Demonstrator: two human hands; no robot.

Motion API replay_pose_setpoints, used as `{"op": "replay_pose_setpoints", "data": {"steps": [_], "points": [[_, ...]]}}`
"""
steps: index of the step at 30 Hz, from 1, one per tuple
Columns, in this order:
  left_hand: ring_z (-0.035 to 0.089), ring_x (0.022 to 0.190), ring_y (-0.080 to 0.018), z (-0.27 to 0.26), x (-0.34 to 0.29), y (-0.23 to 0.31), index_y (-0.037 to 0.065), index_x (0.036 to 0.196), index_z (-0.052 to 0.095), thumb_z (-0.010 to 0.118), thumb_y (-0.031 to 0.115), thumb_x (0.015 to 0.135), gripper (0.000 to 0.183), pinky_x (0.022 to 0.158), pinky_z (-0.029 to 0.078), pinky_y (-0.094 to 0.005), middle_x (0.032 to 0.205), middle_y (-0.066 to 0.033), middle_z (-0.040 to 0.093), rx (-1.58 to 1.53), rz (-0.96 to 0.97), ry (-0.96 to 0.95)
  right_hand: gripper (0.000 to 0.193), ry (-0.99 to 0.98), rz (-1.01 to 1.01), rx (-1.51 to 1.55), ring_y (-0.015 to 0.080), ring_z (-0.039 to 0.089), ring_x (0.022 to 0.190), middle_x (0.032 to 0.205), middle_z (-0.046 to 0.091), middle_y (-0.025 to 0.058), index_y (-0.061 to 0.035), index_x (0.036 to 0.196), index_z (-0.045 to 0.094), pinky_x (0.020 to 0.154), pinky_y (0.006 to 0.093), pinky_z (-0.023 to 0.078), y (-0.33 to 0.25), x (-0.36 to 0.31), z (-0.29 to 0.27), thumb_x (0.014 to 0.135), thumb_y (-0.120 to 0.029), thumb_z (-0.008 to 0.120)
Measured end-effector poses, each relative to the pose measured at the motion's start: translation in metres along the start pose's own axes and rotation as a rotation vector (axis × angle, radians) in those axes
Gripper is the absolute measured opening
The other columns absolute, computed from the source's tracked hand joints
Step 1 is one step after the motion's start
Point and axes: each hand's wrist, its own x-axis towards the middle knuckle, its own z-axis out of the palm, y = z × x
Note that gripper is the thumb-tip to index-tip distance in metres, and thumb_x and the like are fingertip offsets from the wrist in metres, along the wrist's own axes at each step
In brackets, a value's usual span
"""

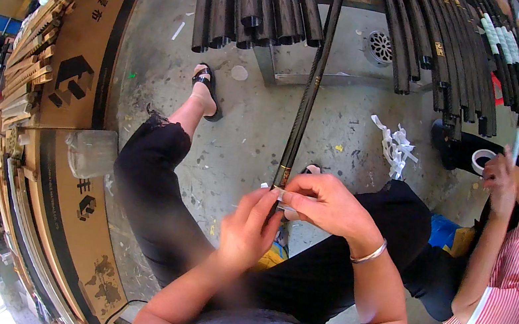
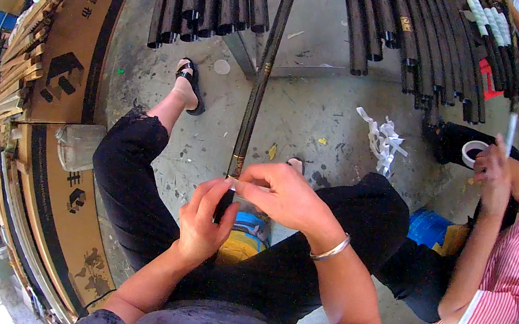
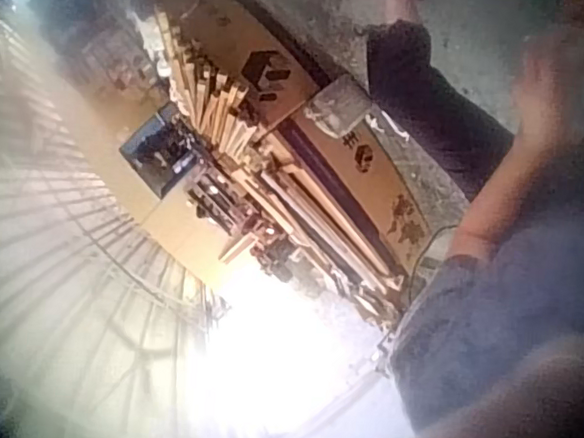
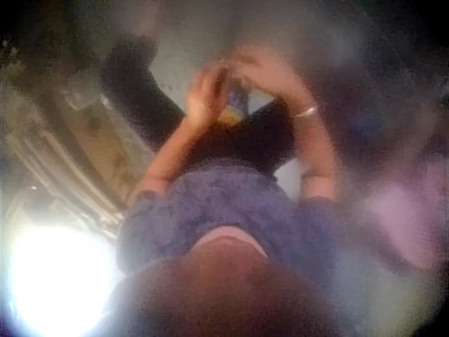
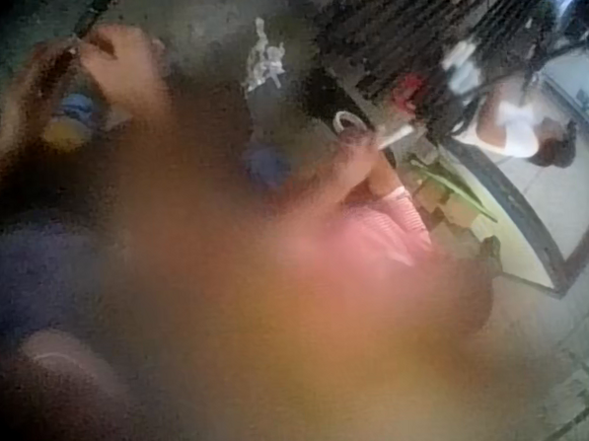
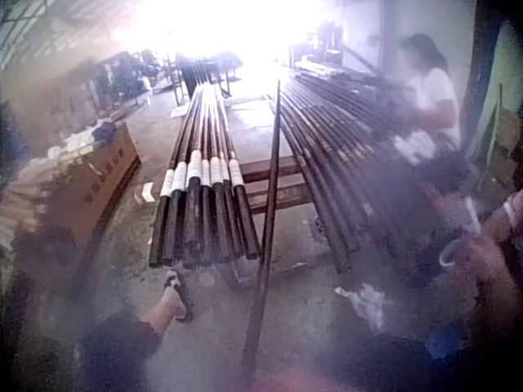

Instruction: The person wraps white tape around sections of long, dark fishing rods. They pull a length of tape from a roll, wrap it tightly around a specific part of the rod, and smooth it down by hand before moving to the next rod.

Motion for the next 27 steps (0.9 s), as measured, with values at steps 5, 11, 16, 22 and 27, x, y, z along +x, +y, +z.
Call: {"op": "replay_pose_setpoints", "data": {"steps": [5,11,16,22,27], "points": [[0.068,0.077,-0.0245,0.001,-0.001,-0.002,0.004,0.123,0.056,0.074,-0.003,0.076,0.05,0.063,0.056,-0.0313,0.11,-0.0174,0.063,-0.076,-0.041,0.002,0.029,-0.006,-0.028,-0.001,0.0081,0.051,0.054,0.057,0.058,0.0037,0.002,0.08,0.066,0.052,0.0275,0.041,0.0,0.0,0.0,0.09,-0.025,0.065],[0.067,0.078,-0.0256,0.001,-0.003,-0.003,0.005,0.121,0.057,0.074,-0.001,0.077,0.047,0.064,0.056,-0.0315,0.111,-0.0167,0.064,-0.107,-0.061,0.016,0.029,-0.016,0.022,0.039,0.009,0.055,0.054,0.06,0.061,0.0051,0.0027,0.082,0.066,0.052,0.027,0.044,0.004,-0.001,0.001,0.091,-0.025,0.065],[0.069,0.088,-0.034,0.003,-0.007,-0.005,0.006,0.12,0.058,0.076,0.003,0.077,0.046,0.068,0.058,-0.0378,0.111,-0.0169,0.065,-0.123,-0.078,0.023,0.029,-0.022,0.031,0.044,0.0093,0.057,0.055,0.061,0.063,0.0053,0.0027,0.084,0.067,0.052,0.0268,0.045,-0.002,-0.003,0.0,0.091,-0.025,0.065],[0.069,0.086,-0.0321,0.009,-0.014,-0.01,0.006,0.119,0.059,0.075,0.003,0.077,0.045,0.068,0.057,-0.0366,0.111,-0.017,0.065,-0.156,-0.072,0.062,0.03,0.024,-0.01,-0.05,0.0122,0.058,0.052,0.059,0.062,0.009,0.003,0.086,0.069,0.05,0.0287,0.044,0.01,0.001,0.003,0.089,-0.026,0.067],[0.069,0.076,-0.0249,-0.002,0.0,-0.002,0.003,0.122,0.056,0.073,-0.003,0.077,0.048,0.063,0.056,-0.0315,0.109,-0.019,0.065,-0.048,0.03,0.023,0.03,0.015,0.033,-0.045,0.0132,0.058,0.052,0.058,0.061,0.0098,0.0026,0.085,0.069,0.05,0.0295,0.044,0.006,0.001,0.002,0.088,-0.027,0.067]]}}
